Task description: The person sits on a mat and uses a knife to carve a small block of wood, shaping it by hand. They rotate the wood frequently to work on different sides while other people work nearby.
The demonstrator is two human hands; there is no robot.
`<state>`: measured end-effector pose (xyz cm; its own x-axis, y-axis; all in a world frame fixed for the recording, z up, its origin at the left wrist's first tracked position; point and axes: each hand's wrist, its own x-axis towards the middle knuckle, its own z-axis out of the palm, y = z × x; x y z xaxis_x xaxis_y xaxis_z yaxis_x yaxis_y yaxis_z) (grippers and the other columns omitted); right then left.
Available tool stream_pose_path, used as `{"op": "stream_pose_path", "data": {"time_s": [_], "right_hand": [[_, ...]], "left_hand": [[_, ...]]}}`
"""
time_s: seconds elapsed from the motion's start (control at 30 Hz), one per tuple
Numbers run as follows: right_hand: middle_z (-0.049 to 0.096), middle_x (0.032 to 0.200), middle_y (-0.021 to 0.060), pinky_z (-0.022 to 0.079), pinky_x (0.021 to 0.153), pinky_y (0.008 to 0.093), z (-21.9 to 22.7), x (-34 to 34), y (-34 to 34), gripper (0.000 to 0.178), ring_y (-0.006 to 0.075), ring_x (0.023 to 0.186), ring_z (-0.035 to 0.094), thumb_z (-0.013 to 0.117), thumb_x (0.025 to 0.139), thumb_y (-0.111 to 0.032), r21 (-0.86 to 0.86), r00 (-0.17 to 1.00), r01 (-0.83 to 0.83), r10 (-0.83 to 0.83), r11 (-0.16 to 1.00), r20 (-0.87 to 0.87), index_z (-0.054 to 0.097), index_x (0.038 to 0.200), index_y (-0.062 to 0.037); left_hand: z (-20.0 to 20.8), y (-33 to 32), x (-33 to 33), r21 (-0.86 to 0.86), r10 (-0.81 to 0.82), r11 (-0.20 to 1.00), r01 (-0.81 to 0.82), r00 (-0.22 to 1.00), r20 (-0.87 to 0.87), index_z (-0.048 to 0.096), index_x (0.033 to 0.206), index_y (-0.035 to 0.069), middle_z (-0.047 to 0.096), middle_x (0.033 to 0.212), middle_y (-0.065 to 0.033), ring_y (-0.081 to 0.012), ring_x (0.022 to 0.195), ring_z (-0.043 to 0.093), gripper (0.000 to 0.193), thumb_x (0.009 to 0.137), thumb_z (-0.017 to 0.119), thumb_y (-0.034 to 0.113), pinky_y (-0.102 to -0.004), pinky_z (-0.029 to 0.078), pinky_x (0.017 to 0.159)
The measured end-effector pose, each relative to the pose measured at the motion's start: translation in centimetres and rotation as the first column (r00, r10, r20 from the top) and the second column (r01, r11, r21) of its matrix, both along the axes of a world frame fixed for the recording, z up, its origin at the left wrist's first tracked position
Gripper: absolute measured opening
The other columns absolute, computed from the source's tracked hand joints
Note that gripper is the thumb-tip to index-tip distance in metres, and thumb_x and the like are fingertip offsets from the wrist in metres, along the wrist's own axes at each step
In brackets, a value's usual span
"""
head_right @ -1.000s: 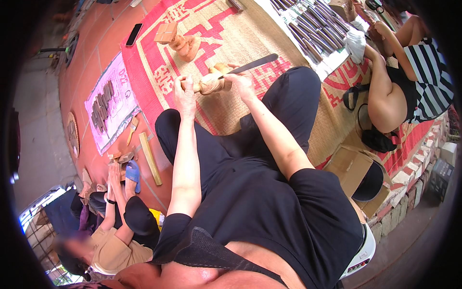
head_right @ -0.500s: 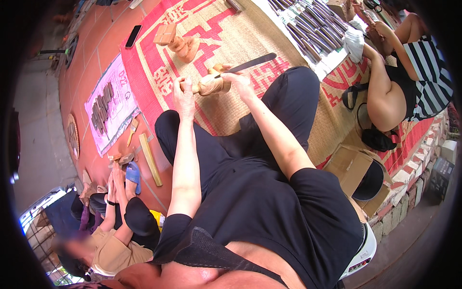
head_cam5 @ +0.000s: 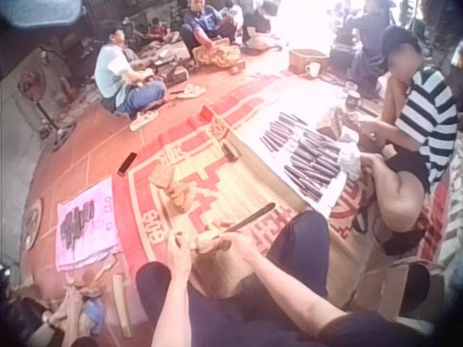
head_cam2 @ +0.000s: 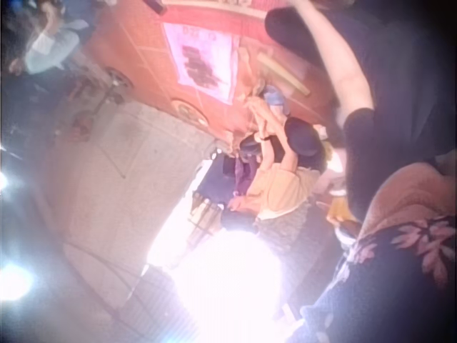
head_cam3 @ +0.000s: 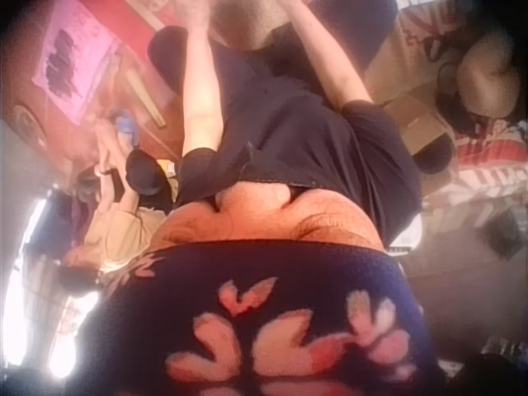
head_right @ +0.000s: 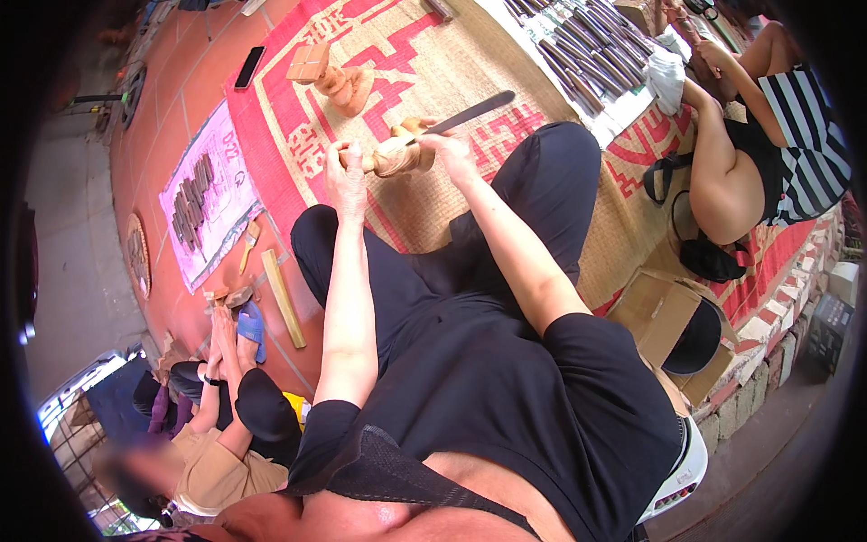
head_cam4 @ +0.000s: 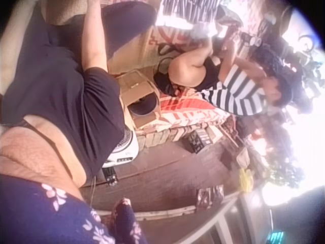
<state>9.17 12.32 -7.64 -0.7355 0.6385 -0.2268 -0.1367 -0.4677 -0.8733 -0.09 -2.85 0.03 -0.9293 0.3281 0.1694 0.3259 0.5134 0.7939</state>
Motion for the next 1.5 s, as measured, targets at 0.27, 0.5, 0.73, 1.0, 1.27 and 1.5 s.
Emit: {"op": "stream_pose_path", "data": {"time_s": [0.27,0.5,0.73,1.0,1.27,1.5], "right_hand": [[0.067,0.104,0.0086,0.043,0.091,0.0301,0.5,0.6,0.8,0.028,0.0167,0.099,0.061,0.072,0.072,-0.007,0.100,0.990,-0.112,0.120,0.989,-0.079,0.068,0.098,0.0011],[0.070,0.097,0.0097,0.044,0.092,0.0295,-0.6,0.1,1.4,0.026,0.0181,0.091,0.064,0.069,0.075,-0.006,-0.059,1.000,0.023,-0.022,0.998,0.017,0.069,0.099,0.0023],[0.068,0.108,0.0095,0.044,0.093,0.0289,1.3,0.4,0.5,0.038,0.0174,0.103,0.060,0.069,0.074,-0.005,0.128,0.976,-0.212,0.218,0.969,-0.032,0.066,0.110,0.0025],[0.068,0.105,0.0103,0.046,0.091,0.0314,-0.1,0.4,1.1,0.031,0.0169,0.097,0.062,0.068,0.075,-0.005,-0.069,0.990,-0.110,0.103,0.992,-0.098,0.068,0.105,0.0008],[0.070,0.093,0.0081,0.046,0.087,0.0287,-0.6,-0.1,1.7,0.024,0.0152,0.088,0.064,0.066,0.077,-0.006,-0.079,0.999,-0.032,0.032,0.996,-0.008,0.070,0.099,0.0006],[0.069,0.098,0.0079,0.046,0.085,0.0277,0.7,0.3,0.8,0.031,0.0145,0.094,0.062,0.069,0.075,-0.006,0.094,0.979,-0.201,0.203,0.975,-0.009,0.067,0.105,0.0008]], "left_hand": [[-0.5,-0.5,-0.5,0.037,0.004,0.999,-0.006,0.999,0.049,0.058,0.102,0.007,0.057,0.098,-0.0159,-0.0296,0.096,0.055,0.041,0.088,0.060,0.045,-0.0403,0.043,0.085],[-0.3,-0.4,-0.3,0.034,-0.006,0.999,0.005,0.999,0.044,0.058,0.101,0.006,0.057,0.098,-0.0155,-0.0297,0.095,0.056,0.040,0.089,0.059,0.044,-0.0401,0.044,0.084],[-1.0,-1.0,-1.0,0.028,0.000,1.000,-0.002,0.999,0.044,0.057,0.101,0.005,0.058,0.101,-0.0152,-0.0297,0.095,0.056,0.040,0.090,0.058,0.043,-0.0403,0.044,0.085],[-1.2,-1.0,-1.1,0.040,-0.010,0.999,0.009,1.000,0.019,0.056,0.103,0.004,0.058,0.102,-0.0156,-0.0310,0.097,0.056,0.041,0.091,0.057,0.044,-0.0406,0.043,0.086],[-0.3,-0.3,-0.5,0.009,-0.015,1.000,0.014,0.999,0.042,0.057,0.103,0.004,0.057,0.101,-0.0153,-0.0303,0.097,0.055,0.042,0.090,0.057,0.044,-0.0406,0.044,0.086],[-0.6,-0.6,-0.8,0.018,-0.004,1.000,0.003,0.999,0.048,0.057,0.103,0.005,0.057,0.100,-0.0158,-0.0303,0.099,0.055,0.042,0.089,0.058,0.045,-0.0409,0.043,0.087]]}}
